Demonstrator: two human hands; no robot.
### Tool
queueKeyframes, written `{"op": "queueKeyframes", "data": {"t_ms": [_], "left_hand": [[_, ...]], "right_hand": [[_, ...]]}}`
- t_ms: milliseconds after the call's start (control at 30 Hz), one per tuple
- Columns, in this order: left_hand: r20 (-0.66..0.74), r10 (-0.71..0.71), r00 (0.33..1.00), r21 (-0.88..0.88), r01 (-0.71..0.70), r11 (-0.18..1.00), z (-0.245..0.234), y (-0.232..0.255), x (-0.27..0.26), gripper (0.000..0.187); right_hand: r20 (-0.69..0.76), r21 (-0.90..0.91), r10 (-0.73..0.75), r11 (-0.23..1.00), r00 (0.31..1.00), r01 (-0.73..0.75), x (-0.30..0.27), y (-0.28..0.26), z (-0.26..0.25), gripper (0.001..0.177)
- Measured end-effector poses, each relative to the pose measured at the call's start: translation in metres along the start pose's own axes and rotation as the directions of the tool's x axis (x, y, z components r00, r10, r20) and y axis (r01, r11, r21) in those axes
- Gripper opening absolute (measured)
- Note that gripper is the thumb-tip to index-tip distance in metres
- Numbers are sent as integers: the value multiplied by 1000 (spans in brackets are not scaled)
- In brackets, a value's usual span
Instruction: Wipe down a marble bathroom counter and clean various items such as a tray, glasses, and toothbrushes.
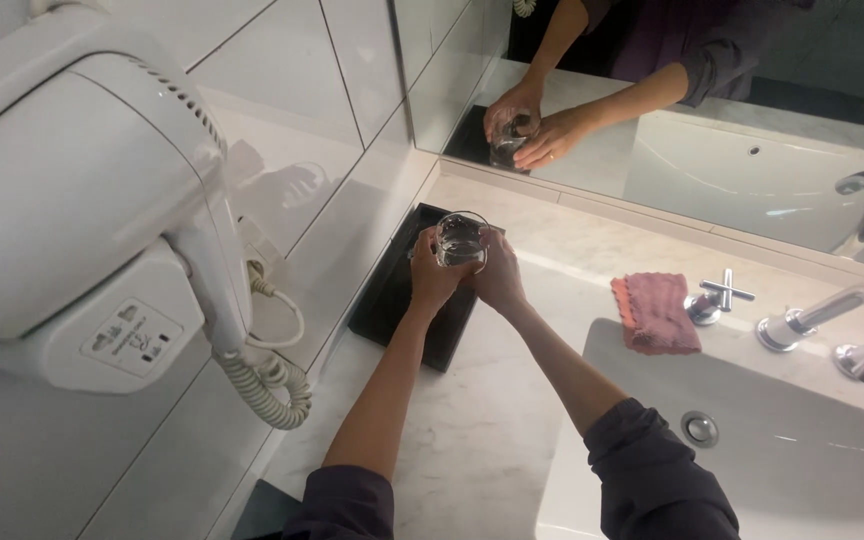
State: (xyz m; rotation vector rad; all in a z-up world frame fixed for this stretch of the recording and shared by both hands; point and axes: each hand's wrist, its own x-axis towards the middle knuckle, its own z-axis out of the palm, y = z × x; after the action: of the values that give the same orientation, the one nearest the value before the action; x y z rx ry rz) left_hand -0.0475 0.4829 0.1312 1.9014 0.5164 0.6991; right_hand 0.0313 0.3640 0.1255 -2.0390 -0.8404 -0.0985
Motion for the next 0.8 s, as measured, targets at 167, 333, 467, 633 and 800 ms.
{"op": "queueKeyframes", "data": {"t_ms": [167, 333, 467, 633, 800], "left_hand": [[-25, 16, 1000, 4, -16, 1000, -8, -26, 29, 93], [-39, 2, 999, 18, -1, 1000, -3, -53, 44, 89], [-54, 13, 998, -19, -14, 1000, 1, -67, 45, 92], [-32, -20, 999, -27, 20, 999, -2, -59, 40, 92], [-42, 16, 999, -19, -17, 1000, 3, -59, 32, 99]], "right_hand": [[-1, 68, 45, 997, 999, -45, 24, 2, 30, 83], [-27, 139, 21, 990, 999, -17, 35, 15, 50, 77], [-16, 81, 43, 996, 999, -41, 33, 20, 59, 74], [-10, 83, 69, 994, 998, -67, 31, 19, 60, 73], [39, 50, 60, 997, 997, -62, 27, 16, 51, 91]]}}
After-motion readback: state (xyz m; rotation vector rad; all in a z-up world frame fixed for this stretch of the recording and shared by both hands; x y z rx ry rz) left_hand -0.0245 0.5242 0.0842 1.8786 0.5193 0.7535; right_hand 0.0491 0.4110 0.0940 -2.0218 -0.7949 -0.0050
